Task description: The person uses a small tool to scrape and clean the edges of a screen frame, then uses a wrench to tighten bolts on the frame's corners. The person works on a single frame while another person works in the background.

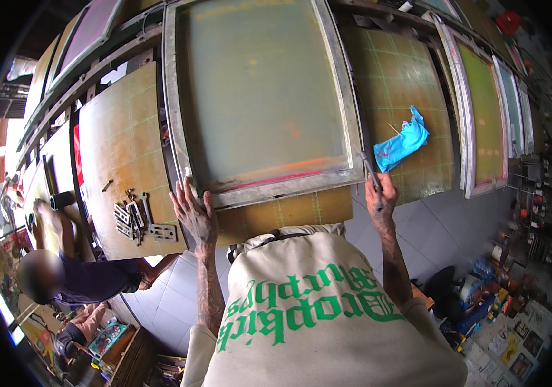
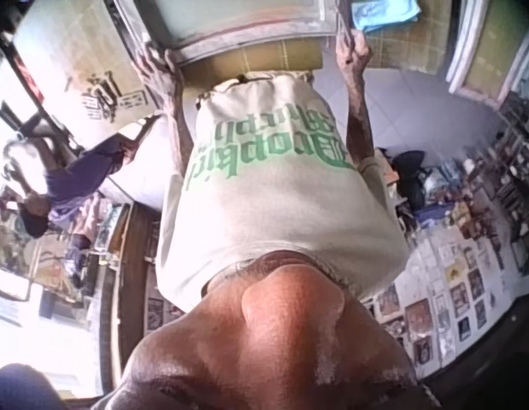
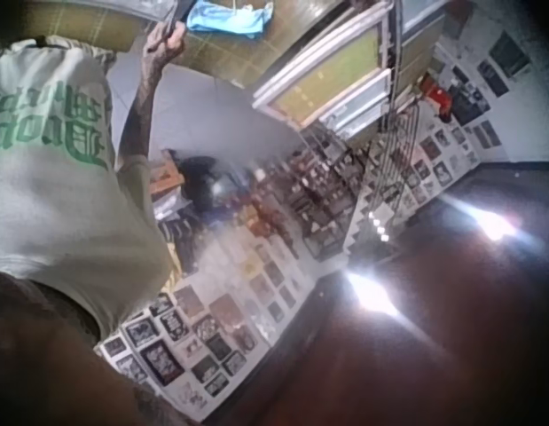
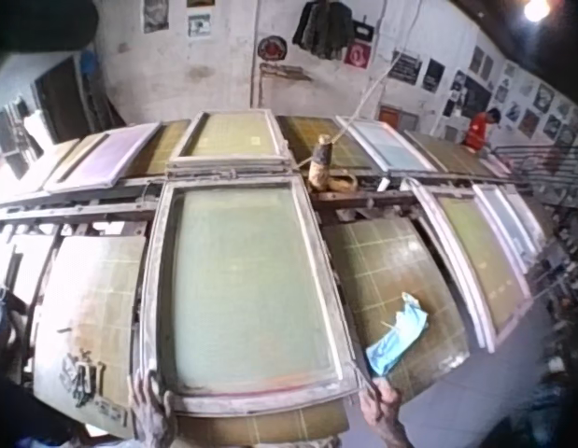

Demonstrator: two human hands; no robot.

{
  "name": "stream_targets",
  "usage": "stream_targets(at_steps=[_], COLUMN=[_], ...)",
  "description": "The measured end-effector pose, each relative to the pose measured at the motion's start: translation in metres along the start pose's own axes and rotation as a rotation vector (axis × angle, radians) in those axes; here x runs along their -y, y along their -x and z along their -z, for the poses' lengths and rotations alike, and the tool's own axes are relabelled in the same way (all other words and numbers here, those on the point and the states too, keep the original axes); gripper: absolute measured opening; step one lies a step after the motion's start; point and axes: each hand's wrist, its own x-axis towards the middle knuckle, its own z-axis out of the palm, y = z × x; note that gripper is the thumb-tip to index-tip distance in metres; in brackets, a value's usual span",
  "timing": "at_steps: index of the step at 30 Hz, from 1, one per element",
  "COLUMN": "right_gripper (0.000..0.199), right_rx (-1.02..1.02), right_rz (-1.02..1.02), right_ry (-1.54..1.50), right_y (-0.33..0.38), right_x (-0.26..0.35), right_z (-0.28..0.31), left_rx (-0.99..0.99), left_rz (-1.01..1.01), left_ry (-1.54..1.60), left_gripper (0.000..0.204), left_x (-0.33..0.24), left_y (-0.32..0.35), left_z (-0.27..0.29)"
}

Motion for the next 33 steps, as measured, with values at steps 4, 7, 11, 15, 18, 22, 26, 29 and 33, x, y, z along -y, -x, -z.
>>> stream_targets(at_steps=[4,7,11,15,18,22,26,29,33], right_gripper=[0.010,0.013,0.017,0.010,0.009,0.010,0.012,0.016,0.024], right_rx=[0.124,0.430,0.703,0.807,0.907,0.985,1.008,0.983,1.001], right_rz=[-0.147,-0.259,-0.229,-0.153,-0.148,-0.119,-0.179,-0.072,-0.083], right_ry=[-0.101,-0.376,-0.467,-0.584,-0.611,-0.624,-0.664,-0.626,-0.651], right_y=[-0.008,-0.016,0.000,0.009,0.009,0.014,0.020,0.018,0.019], right_x=[0.028,0.099,0.133,0.149,0.159,0.158,0.157,0.165,0.178], right_z=[-0.007,-0.020,-0.065,-0.094,-0.104,-0.118,-0.130,-0.133,-0.131], left_rx=[-0.081,0.140,0.604,0.385,0.260,0.254,0.174,0.136,0.026], left_rz=[-0.107,-0.184,-0.113,-0.180,-0.198,-0.208,-0.249,-0.232,-0.120], left_ry=[-0.058,0.487,0.917,0.803,0.682,0.542,0.473,0.428,0.508], left_gripper=[0.066,0.033,0.033,0.026,0.022,0.021,0.023,0.024,0.024], left_x=[-0.054,-0.085,-0.114,-0.095,-0.088,-0.075,-0.069,-0.065,-0.060], left_y=[-0.010,-0.011,0.000,0.015,0.015,0.019,0.021,0.021,0.025], left_z=[0.040,0.059,0.077,0.073,0.088,0.092,0.085,0.080,0.065])
